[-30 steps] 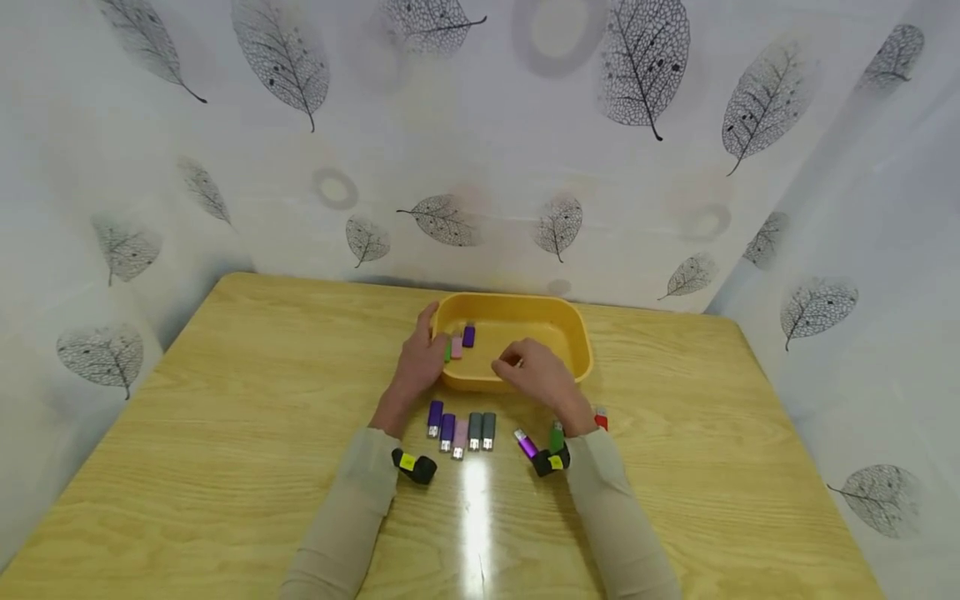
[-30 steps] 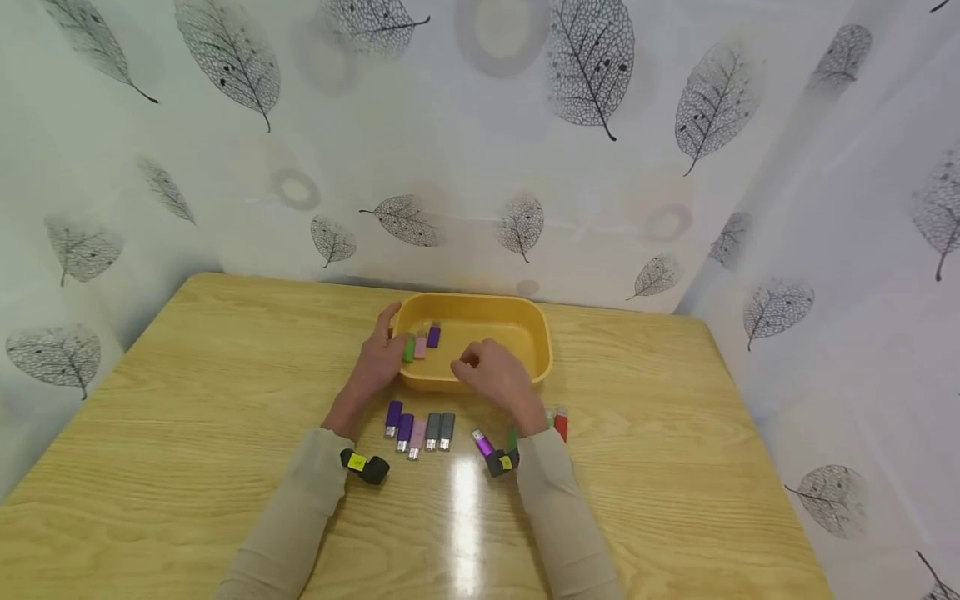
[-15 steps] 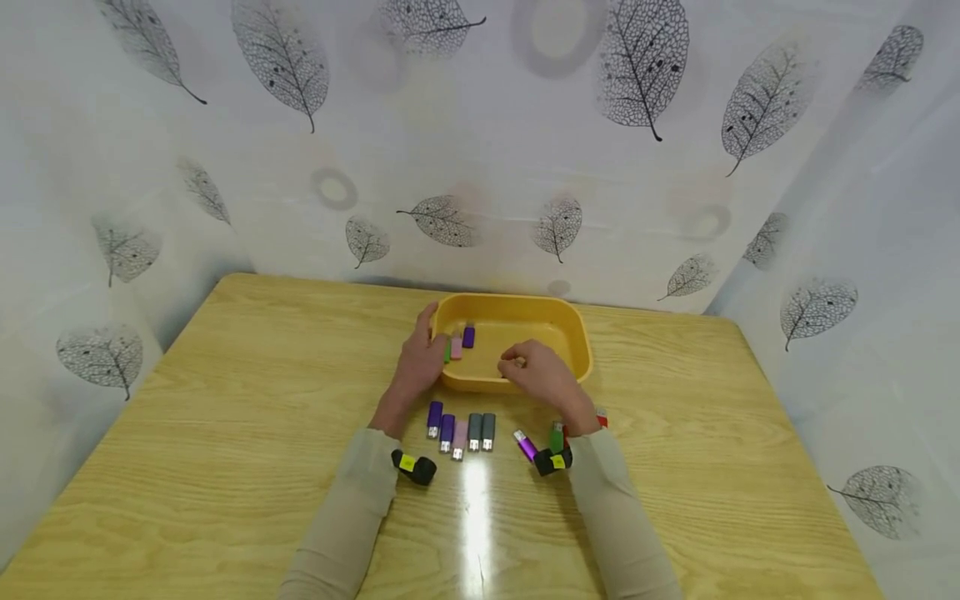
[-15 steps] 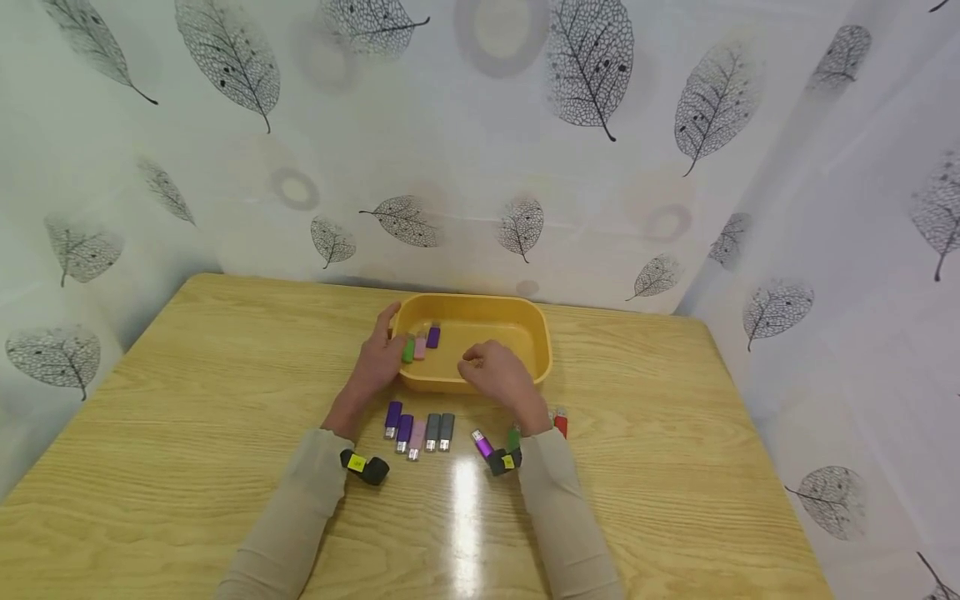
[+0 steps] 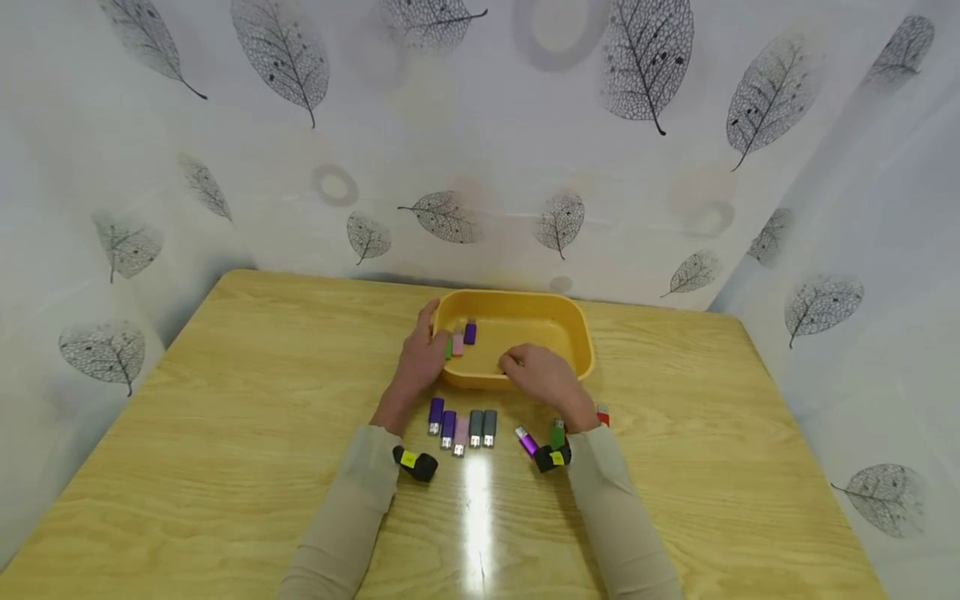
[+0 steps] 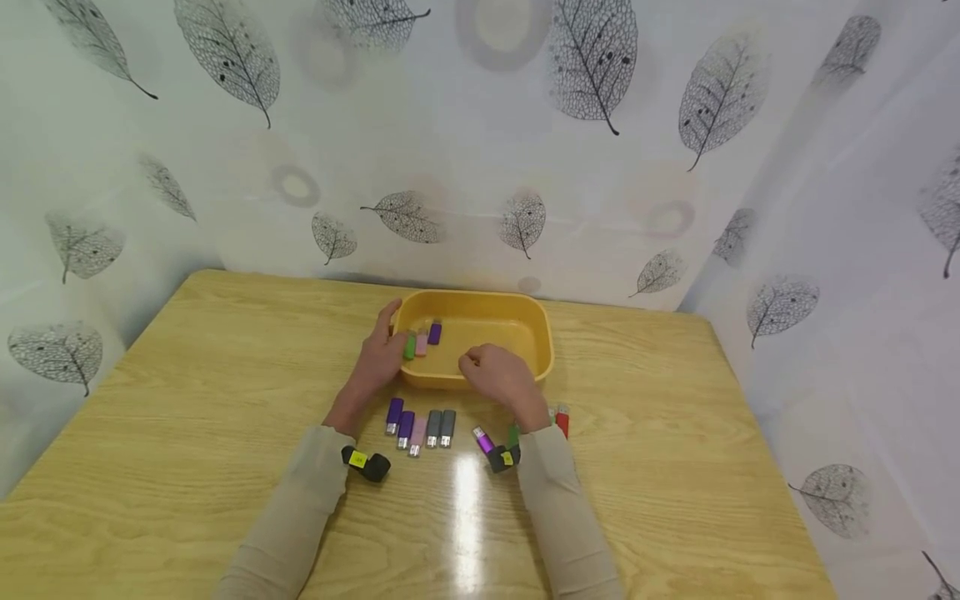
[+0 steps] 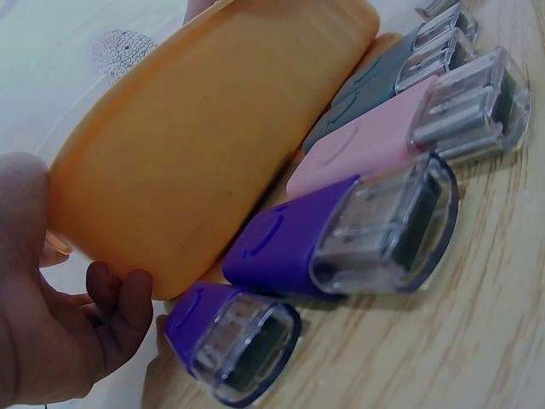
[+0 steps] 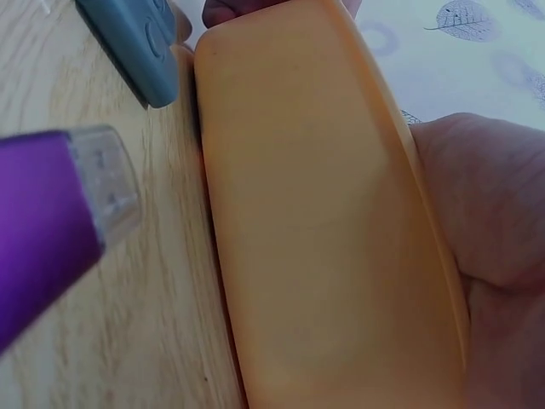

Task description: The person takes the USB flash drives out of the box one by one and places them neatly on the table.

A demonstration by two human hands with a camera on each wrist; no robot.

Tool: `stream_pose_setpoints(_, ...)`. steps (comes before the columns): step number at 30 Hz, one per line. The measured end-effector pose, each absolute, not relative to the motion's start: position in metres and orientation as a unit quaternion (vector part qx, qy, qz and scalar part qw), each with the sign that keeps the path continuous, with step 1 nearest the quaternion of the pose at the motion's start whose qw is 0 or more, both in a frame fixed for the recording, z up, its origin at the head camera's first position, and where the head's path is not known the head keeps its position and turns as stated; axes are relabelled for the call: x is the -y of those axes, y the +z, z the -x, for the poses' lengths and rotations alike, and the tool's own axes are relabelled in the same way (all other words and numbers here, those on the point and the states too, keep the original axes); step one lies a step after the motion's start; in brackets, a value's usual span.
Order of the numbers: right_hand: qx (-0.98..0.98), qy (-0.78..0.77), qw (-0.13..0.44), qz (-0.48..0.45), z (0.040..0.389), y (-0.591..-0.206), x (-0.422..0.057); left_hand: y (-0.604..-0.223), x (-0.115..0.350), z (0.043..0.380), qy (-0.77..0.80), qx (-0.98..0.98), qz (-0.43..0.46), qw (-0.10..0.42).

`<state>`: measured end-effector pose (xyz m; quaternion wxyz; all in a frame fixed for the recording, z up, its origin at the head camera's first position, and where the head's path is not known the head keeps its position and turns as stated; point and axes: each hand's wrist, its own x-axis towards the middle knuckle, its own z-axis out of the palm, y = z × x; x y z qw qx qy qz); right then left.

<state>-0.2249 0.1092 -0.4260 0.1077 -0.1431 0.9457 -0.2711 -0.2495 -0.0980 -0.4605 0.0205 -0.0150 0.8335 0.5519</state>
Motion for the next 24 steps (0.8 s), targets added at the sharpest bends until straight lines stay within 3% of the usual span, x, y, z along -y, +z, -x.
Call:
stream_pose_setpoints(8, -0.942, -0.299, 0.081, 0.129, 0.2282, -0.4239, -0.1098, -0.4596, 0.0981, 0.2517, 0.555, -0.832, 0.008, 0.006)
stream_pose_setpoints(24, -0.937, -0.310, 0.098, 0.126, 0.2227, -0.4261, -0.1113, -0.4624, 0.0994, 0.2493, 0.558, -0.830, 0.000, 0.007)
